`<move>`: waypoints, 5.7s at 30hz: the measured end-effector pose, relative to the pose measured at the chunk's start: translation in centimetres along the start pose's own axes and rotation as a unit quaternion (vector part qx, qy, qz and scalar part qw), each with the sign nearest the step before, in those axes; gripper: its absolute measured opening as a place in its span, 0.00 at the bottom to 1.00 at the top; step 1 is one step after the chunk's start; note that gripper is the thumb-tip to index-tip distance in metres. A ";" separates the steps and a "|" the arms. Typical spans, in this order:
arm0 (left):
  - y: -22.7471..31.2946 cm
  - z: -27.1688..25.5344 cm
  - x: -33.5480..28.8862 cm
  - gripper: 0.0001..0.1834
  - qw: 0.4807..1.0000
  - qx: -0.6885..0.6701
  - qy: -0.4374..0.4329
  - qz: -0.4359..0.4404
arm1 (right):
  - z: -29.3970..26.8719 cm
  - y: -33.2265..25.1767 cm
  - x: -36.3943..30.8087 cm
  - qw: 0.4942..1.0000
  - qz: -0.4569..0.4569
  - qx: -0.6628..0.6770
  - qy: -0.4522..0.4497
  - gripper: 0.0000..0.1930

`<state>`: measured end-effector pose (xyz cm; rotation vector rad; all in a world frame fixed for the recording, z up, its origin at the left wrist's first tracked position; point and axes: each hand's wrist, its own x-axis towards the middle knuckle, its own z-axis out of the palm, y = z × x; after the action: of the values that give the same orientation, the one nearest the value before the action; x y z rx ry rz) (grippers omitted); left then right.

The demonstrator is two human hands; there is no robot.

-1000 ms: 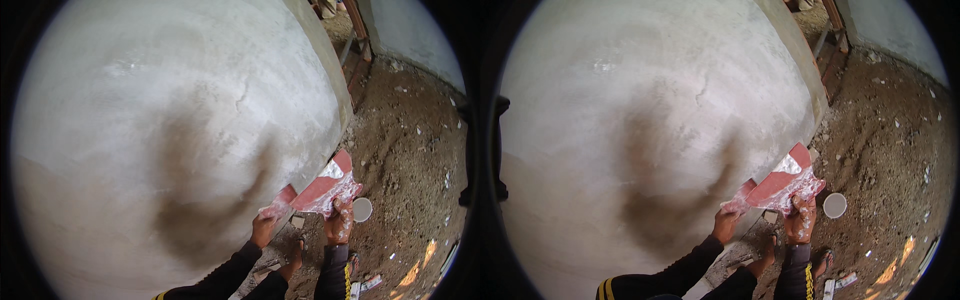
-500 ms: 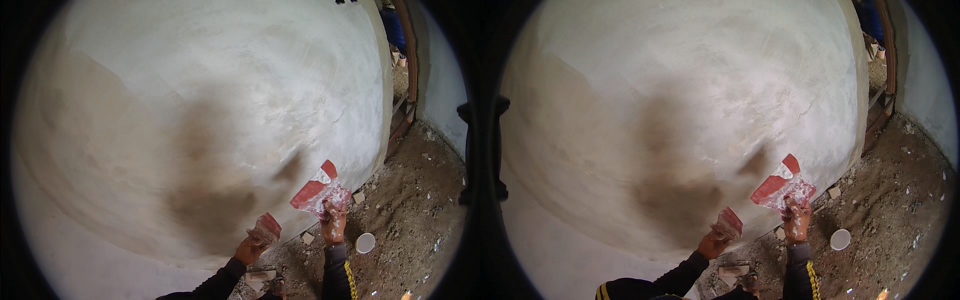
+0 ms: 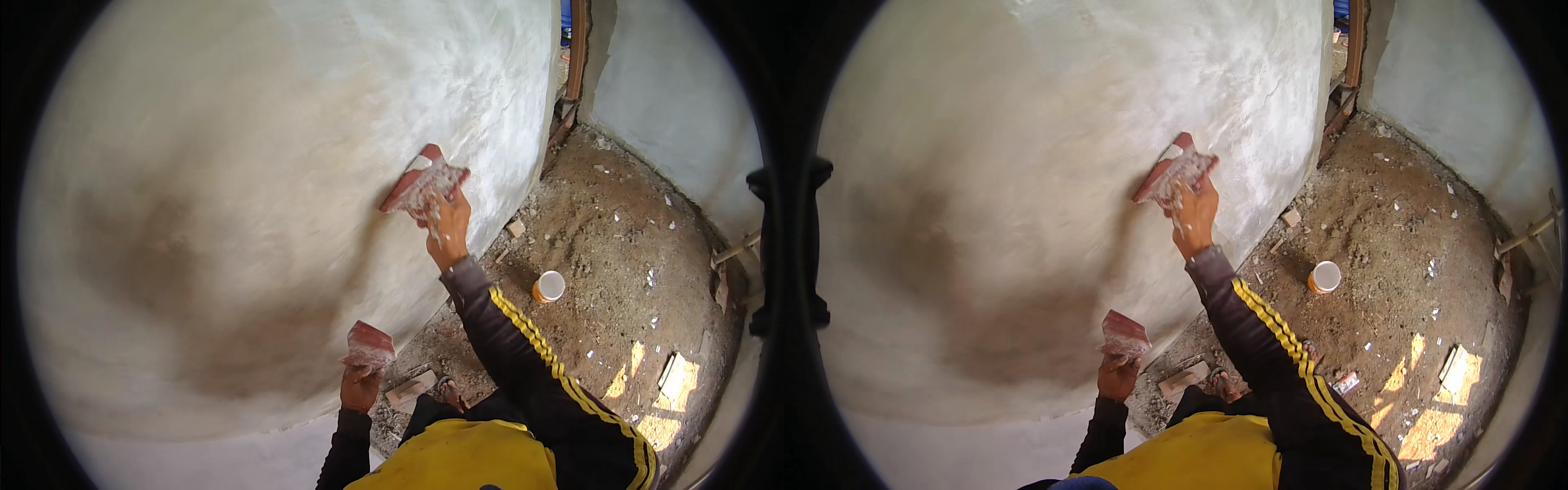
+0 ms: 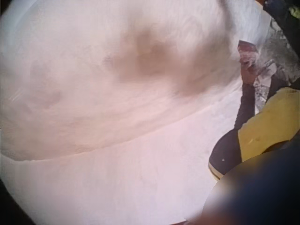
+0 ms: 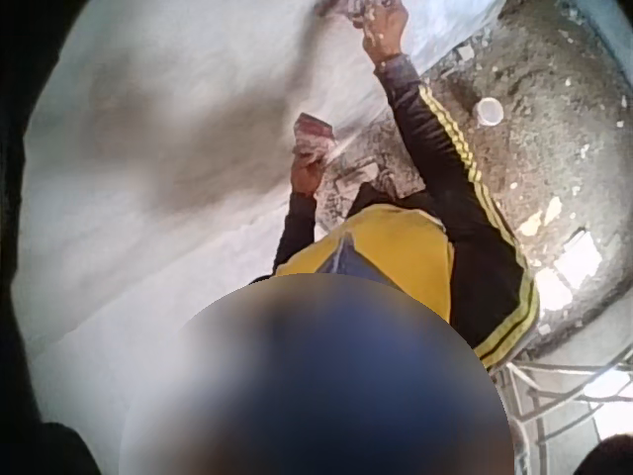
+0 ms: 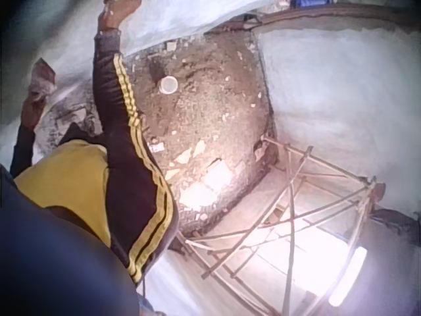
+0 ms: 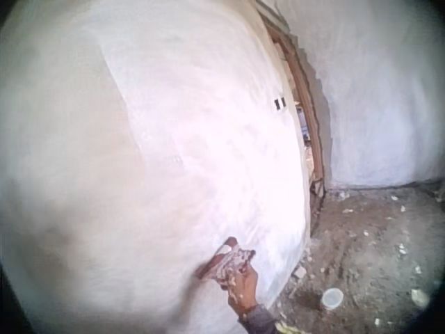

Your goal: The person applies white plaster to a wall using a trowel, repeatedly smoothing and leveling the surface. They periodically dip the trowel into a bucket of water to clean it and continue spreading plaster across the wall.

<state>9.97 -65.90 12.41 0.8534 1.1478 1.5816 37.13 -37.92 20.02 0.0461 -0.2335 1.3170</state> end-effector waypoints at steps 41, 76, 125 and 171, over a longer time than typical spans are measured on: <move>17.5 -32.3 -6.1 0.23 0.988 0.112 -0.076 0.072 | 38.4 2.1 -2.9 0.520 -0.607 -0.559 -0.220 0.19; 16.7 -7.5 -44.7 0.11 0.952 0.188 -0.108 0.216 | 55.2 -40.1 -37.5 0.520 -0.544 -0.562 -0.342 0.25; -107.1 218.6 -81.5 0.21 0.997 0.005 0.029 -0.070 | -67.4 -236.9 46.2 0.711 -0.262 -0.648 -0.082 0.33; -135.3 160.1 -31.9 0.24 0.915 0.113 0.027 -0.387 | -124.2 -189.8 -1.4 0.727 -0.076 -0.154 0.665 0.11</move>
<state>205.21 -40.80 -66.51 0.3987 1.4893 0.8280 237.30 -66.85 -82.72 -1.1240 0.7825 0.8533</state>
